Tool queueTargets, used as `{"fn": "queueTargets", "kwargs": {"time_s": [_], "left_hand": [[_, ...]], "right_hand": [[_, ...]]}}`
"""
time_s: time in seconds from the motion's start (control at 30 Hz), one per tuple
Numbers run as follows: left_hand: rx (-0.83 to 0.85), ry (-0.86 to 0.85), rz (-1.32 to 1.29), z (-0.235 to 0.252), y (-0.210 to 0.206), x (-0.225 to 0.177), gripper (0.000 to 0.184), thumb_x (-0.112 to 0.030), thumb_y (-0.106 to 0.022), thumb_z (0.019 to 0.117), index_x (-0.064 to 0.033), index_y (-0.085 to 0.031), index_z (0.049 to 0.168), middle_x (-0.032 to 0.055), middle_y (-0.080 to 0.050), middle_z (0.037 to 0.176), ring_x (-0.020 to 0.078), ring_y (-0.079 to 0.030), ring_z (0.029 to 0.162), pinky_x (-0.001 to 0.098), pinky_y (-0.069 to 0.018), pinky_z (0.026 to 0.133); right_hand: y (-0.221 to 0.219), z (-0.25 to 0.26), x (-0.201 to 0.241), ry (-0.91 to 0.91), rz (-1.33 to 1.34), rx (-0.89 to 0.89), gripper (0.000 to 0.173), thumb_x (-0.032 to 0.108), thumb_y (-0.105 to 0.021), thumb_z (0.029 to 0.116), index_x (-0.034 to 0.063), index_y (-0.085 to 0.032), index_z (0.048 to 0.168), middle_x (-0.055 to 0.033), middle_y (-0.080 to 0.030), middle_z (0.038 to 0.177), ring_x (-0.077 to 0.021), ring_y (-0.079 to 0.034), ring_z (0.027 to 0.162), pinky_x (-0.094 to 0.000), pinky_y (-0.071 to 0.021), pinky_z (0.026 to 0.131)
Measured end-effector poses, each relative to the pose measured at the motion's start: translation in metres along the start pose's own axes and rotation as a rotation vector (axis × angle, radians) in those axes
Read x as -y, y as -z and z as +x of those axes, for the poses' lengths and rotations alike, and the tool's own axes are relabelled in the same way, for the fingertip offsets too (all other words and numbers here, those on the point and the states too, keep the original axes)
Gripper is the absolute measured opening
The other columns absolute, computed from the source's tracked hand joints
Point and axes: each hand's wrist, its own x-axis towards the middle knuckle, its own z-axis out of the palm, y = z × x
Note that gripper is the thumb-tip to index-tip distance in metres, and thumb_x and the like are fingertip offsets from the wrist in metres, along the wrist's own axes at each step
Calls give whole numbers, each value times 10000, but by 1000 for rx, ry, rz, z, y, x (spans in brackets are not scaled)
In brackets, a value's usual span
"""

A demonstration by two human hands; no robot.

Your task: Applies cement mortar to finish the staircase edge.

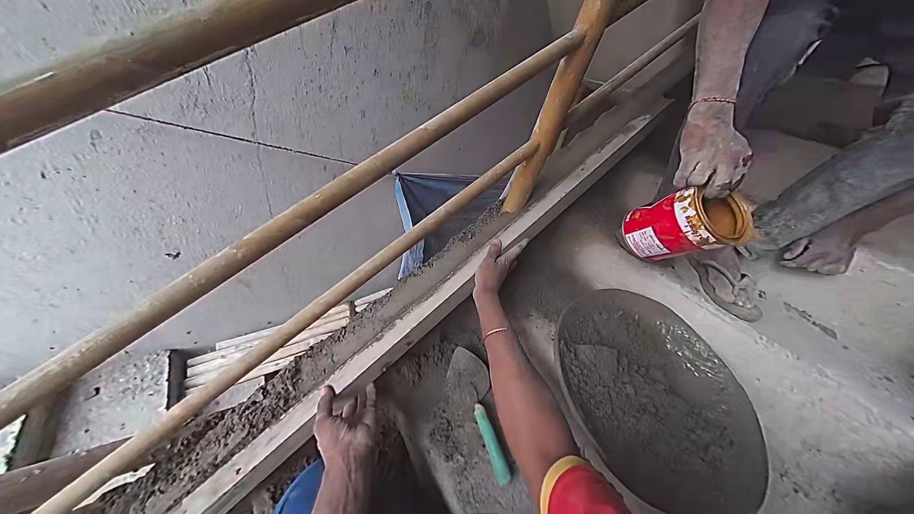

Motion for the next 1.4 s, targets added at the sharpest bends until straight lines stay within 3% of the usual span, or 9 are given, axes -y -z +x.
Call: {"fn": "queueTargets", "kwargs": {"time_s": [0.33,0.53,0.7,1.13,1.3,1.4], "left_hand": [[3,1,-27,1,0,0,638,-399,-546,1018,-168,-286,1553,139,-341,1591,318,-434,1414,507,-468,1077],[-6,-3,-26,-1,-2,1,624,-385,-538,1022,-164,-291,1550,133,-342,1591,312,-423,1423,503,-458,1084],[-24,1,-32,-1,-2,1,621,-381,-546,1022,-152,-297,1544,138,-344,1590,314,-425,1423,502,-454,1093],[-30,24,-23,-1,-2,-1,642,-401,-549,1023,-149,-288,1553,131,-340,1600,316,-424,1429,497,-452,1101],[-35,33,-23,-3,-4,-2,631,-385,-554,1027,-119,-304,1542,146,-366,1581,320,-452,1407,482,-473,1085],[-65,39,-20,-6,-6,-3,632,-380,-556,1028,-110,-305,1542,162,-377,1567,325,-471,1383,484,-482,1068]], "right_hand": [[1,-2,3,-13,34,-2,813,378,-503,1073,205,19,1672,-226,-203,1680,-351,-282,1533,-490,-303,1233],[1,-2,2,3,23,3,801,395,-474,1085,216,42,1671,-197,-142,1709,-321,-223,1565,-469,-241,1265],[2,-4,2,-10,25,6,805,446,-453,1085,270,76,1666,-159,-115,1726,-299,-213,1575,-481,-248,1264],[2,-3,4,-42,28,14,794,528,-402,1080,302,91,1660,-137,-84,1734,-283,-182,1586,-496,-238,1267],[0,-1,3,-61,39,-11,790,544,-413,1074,273,32,1668,-164,-172,1710,-308,-262,1554,-516,-285,1240],[0,-2,3,-53,57,-2,813,517,-427,1077,229,51,1669,-166,-136,1718,-282,-213,1574,-470,-241,1266]]}}
